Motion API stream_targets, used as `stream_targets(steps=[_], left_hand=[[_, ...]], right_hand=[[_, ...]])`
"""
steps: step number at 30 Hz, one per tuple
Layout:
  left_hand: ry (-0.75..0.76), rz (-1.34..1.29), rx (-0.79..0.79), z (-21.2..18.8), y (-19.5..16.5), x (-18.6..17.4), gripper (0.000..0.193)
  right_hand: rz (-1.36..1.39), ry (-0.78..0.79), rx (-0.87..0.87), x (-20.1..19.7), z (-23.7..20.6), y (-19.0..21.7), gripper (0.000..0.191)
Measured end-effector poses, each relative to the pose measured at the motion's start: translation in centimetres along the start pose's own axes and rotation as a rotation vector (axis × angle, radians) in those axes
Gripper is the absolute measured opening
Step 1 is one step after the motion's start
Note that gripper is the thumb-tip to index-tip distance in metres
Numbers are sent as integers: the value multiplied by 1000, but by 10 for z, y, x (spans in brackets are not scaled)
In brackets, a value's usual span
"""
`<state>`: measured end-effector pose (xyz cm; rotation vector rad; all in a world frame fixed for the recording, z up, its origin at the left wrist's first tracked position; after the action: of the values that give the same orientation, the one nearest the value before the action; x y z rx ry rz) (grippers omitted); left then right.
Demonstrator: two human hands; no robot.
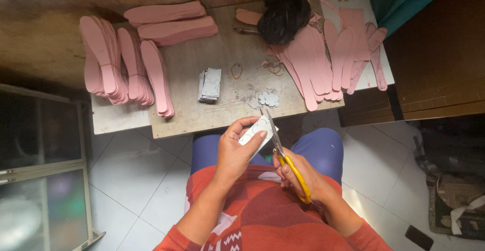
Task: The person sits on the floor and uses yellow-handled scissors to cut small white paper pieces into flower shapes. They hold the paper in the left hand and cut along the edges, placing finished pieces on the table.
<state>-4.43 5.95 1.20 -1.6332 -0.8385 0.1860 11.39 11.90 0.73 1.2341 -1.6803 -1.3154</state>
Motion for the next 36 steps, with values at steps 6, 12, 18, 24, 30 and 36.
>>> stream_targets(steps=[6, 12, 18, 24, 30, 36], left_hand=[[25, 125, 15, -2, -6, 2, 32], [24, 82, -29, 0, -3, 2, 40], [12, 211, -76, 4, -13, -5, 50], [58, 337, -135, 5, -27, -11, 59], [98, 338, -204, 6, -32, -15, 63], [112, 337, -184, 6, -29, -14, 62]], right_hand=[[51, 13, -34, 4, 0, 2, 66], [5, 4, -54, 4, 0, 1, 66], [4, 35, -29, 2, -1, 4, 58], [-47, 59, 10, 0, -1, 5, 53], [-64, 84, 136, -2, -4, -4, 48], [64, 203, -6, 2, -5, 3, 53]])
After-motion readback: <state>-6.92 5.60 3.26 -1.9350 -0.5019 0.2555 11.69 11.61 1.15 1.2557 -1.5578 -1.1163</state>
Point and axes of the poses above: each hand's wrist, its own z-axis towards the middle knuckle, its own x-axis out of the palm, y = z × x, the point moved 7 cm from there along z, towards the middle knuckle, and after that the axes turned 1 degree about -x, right-handed, at the moved point
